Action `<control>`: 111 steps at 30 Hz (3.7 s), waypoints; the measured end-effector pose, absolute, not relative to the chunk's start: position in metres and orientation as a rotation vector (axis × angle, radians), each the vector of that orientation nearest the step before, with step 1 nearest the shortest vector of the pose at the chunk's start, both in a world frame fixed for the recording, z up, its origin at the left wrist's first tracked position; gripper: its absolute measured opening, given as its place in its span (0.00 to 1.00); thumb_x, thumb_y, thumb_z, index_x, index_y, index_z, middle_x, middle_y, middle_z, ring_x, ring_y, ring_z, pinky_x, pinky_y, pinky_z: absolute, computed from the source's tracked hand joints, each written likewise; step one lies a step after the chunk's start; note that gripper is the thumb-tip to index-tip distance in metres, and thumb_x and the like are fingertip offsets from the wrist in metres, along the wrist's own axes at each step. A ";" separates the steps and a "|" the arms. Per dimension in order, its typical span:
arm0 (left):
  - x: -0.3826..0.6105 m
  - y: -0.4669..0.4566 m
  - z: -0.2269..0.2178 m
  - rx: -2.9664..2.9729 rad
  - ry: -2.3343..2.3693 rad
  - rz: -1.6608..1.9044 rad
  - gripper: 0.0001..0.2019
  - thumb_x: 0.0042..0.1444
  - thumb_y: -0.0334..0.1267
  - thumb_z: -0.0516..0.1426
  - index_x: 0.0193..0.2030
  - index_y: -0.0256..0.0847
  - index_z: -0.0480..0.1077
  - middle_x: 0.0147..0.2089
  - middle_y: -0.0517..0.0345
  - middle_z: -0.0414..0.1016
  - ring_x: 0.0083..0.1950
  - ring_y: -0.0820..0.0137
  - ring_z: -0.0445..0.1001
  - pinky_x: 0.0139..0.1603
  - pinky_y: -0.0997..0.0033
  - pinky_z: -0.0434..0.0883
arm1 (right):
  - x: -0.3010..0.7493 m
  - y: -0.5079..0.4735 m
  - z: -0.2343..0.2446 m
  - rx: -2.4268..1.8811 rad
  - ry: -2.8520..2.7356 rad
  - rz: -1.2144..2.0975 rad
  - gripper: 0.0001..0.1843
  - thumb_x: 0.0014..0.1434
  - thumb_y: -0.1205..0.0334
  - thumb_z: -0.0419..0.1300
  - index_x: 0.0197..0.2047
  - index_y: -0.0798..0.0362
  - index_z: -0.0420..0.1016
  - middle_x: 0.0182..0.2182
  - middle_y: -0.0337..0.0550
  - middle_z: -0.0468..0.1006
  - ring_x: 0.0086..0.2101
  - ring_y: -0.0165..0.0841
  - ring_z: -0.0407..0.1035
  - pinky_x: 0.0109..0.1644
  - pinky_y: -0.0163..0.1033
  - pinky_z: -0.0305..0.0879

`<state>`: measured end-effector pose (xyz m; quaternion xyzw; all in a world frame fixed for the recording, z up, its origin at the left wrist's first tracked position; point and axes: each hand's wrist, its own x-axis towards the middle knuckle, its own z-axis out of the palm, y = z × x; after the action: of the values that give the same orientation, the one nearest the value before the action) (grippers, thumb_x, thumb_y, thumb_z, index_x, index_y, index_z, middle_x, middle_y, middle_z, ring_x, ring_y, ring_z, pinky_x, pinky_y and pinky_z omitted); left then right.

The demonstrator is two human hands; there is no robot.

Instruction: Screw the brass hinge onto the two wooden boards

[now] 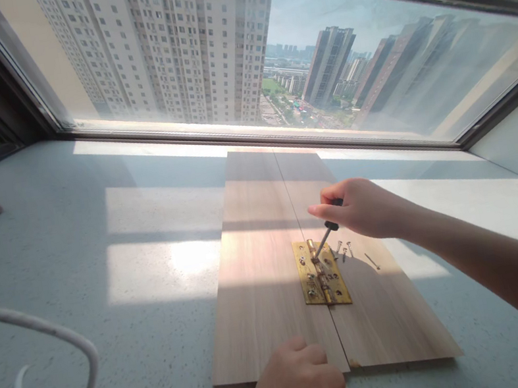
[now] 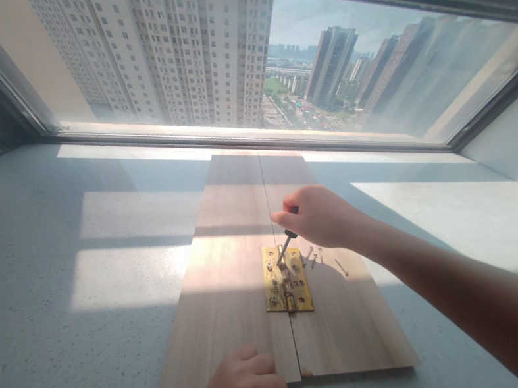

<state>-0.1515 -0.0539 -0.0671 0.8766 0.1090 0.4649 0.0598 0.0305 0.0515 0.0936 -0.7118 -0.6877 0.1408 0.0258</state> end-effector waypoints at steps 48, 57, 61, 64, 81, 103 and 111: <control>-0.154 -0.056 -0.065 2.689 0.341 1.340 0.26 0.54 0.49 0.64 0.20 0.40 0.53 0.17 0.67 0.58 0.21 0.74 0.55 0.23 0.69 0.45 | -0.004 0.042 0.104 -1.785 -3.224 -0.116 0.15 0.61 0.57 0.55 0.25 0.52 0.71 0.23 0.44 0.74 0.23 0.34 0.66 0.26 0.39 0.45; -0.155 -0.057 -0.068 2.713 0.339 1.294 0.27 0.53 0.50 0.64 0.20 0.39 0.52 0.17 0.67 0.57 0.22 0.73 0.54 0.25 0.68 0.43 | -0.012 0.036 0.109 -2.140 -2.672 0.295 0.16 0.66 0.57 0.44 0.28 0.50 0.64 0.23 0.40 0.71 0.23 0.32 0.60 0.26 0.39 0.47; -0.154 -0.057 -0.068 2.670 0.345 1.345 0.26 0.51 0.49 0.65 0.19 0.40 0.53 0.17 0.67 0.57 0.22 0.73 0.53 0.25 0.68 0.43 | -0.007 0.030 0.097 -2.131 -2.251 0.416 0.18 0.59 0.47 0.55 0.25 0.51 0.67 0.20 0.38 0.68 0.21 0.30 0.58 0.26 0.38 0.48; -0.154 -0.056 -0.067 2.685 0.346 1.331 0.26 0.52 0.49 0.65 0.19 0.40 0.54 0.17 0.67 0.58 0.21 0.73 0.54 0.25 0.69 0.43 | -0.004 0.028 0.075 -1.915 -2.041 0.360 0.24 0.63 0.46 0.51 0.21 0.52 0.66 0.20 0.39 0.66 0.24 0.31 0.59 0.29 0.39 0.51; -0.154 -0.054 -0.070 2.725 0.326 1.330 0.25 0.57 0.48 0.62 0.21 0.40 0.51 0.17 0.67 0.57 0.21 0.74 0.57 0.24 0.68 0.44 | -0.013 0.038 0.028 -0.978 -1.044 1.321 0.19 0.53 0.53 0.59 0.17 0.50 0.59 0.11 0.27 0.48 0.14 0.23 0.41 0.18 0.34 0.37; -0.155 -0.056 -0.075 2.820 0.308 1.179 0.21 0.56 0.40 0.61 0.22 0.40 0.52 0.18 0.66 0.55 0.23 0.72 0.56 0.26 0.67 0.43 | -0.019 0.039 0.021 -1.019 -1.023 1.261 0.19 0.51 0.53 0.59 0.17 0.49 0.56 0.12 0.28 0.48 0.16 0.23 0.40 0.19 0.34 0.37; -0.153 -0.054 -0.067 2.674 0.347 1.364 0.22 0.56 0.39 0.62 0.20 0.40 0.53 0.17 0.67 0.57 0.21 0.73 0.56 0.24 0.69 0.45 | -0.016 0.022 0.013 -1.128 -1.057 1.029 0.11 0.59 0.53 0.62 0.37 0.52 0.74 0.31 0.41 0.78 0.31 0.32 0.72 0.39 0.42 0.68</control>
<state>-0.1527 -0.0539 -0.0672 0.8833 0.1146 0.4505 0.0601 -0.0160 0.0222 0.0133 -0.4863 -0.4558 0.4436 0.5991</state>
